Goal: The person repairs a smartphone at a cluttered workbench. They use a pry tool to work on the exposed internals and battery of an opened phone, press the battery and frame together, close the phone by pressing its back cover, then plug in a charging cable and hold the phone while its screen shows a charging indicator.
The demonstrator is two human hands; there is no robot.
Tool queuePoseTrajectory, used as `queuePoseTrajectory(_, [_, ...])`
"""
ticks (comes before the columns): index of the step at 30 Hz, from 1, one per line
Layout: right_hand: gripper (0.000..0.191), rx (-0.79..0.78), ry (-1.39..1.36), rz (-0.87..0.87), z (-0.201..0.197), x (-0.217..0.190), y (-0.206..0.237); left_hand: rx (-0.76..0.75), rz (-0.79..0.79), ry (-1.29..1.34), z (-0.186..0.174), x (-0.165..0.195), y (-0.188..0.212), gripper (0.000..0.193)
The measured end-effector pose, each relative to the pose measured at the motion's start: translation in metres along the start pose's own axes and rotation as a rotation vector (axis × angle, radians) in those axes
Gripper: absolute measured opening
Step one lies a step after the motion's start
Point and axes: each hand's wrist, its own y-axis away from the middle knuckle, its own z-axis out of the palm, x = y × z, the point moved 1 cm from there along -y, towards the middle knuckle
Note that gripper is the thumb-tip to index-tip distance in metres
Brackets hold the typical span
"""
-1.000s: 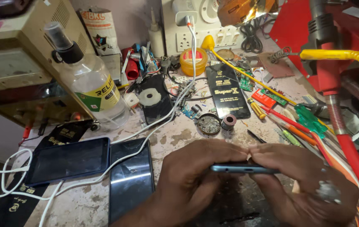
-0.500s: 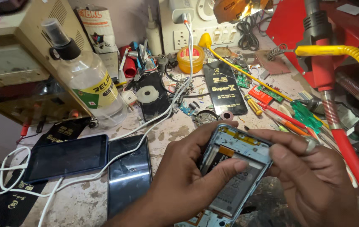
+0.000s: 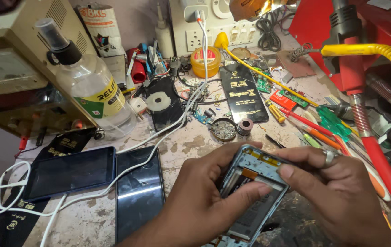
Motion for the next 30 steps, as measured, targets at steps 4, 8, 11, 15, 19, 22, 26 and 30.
queuePoseTrajectory(4, [0.035, -0.122, -0.392, 0.039, 0.000, -0.001, -0.002, -0.022, -0.174, 0.135, -0.003, -0.005, -0.008, 0.045])
queuePoseTrajectory(8, [0.044, -0.287, -0.687, 0.125, -0.005, -0.003, 0.000, -0.108, -0.212, 0.255, -0.010, -0.011, -0.010, 0.037])
queuePoseTrajectory(11, [0.040, -0.248, -0.655, 0.104, -0.011, 0.002, 0.001, -0.129, -0.235, 0.307, -0.012, -0.017, -0.013, 0.043])
queuePoseTrajectory(15, [0.039, -0.264, -0.625, 0.134, -0.010, 0.019, -0.002, -0.182, -0.204, 0.261, -0.012, -0.015, -0.020, 0.048])
queuePoseTrajectory(19, [0.033, -0.119, -0.464, 0.160, -0.004, 0.031, -0.006, -0.130, 0.028, -0.180, -0.009, 0.003, -0.026, 0.061])
queuePoseTrajectory(22, [0.033, 0.061, -0.438, 0.129, 0.000, 0.032, -0.002, -0.083, -0.424, -0.818, -0.006, 0.012, -0.022, 0.104])
queuePoseTrajectory(26, [0.036, 0.121, -0.428, -0.057, 0.003, 0.025, 0.009, -0.064, 0.202, -0.925, 0.012, 0.014, -0.024, 0.120])
queuePoseTrajectory(30, [0.043, -0.026, -0.444, -0.181, -0.005, 0.021, 0.021, -0.102, 0.249, -0.698, 0.008, 0.001, -0.029, 0.112])
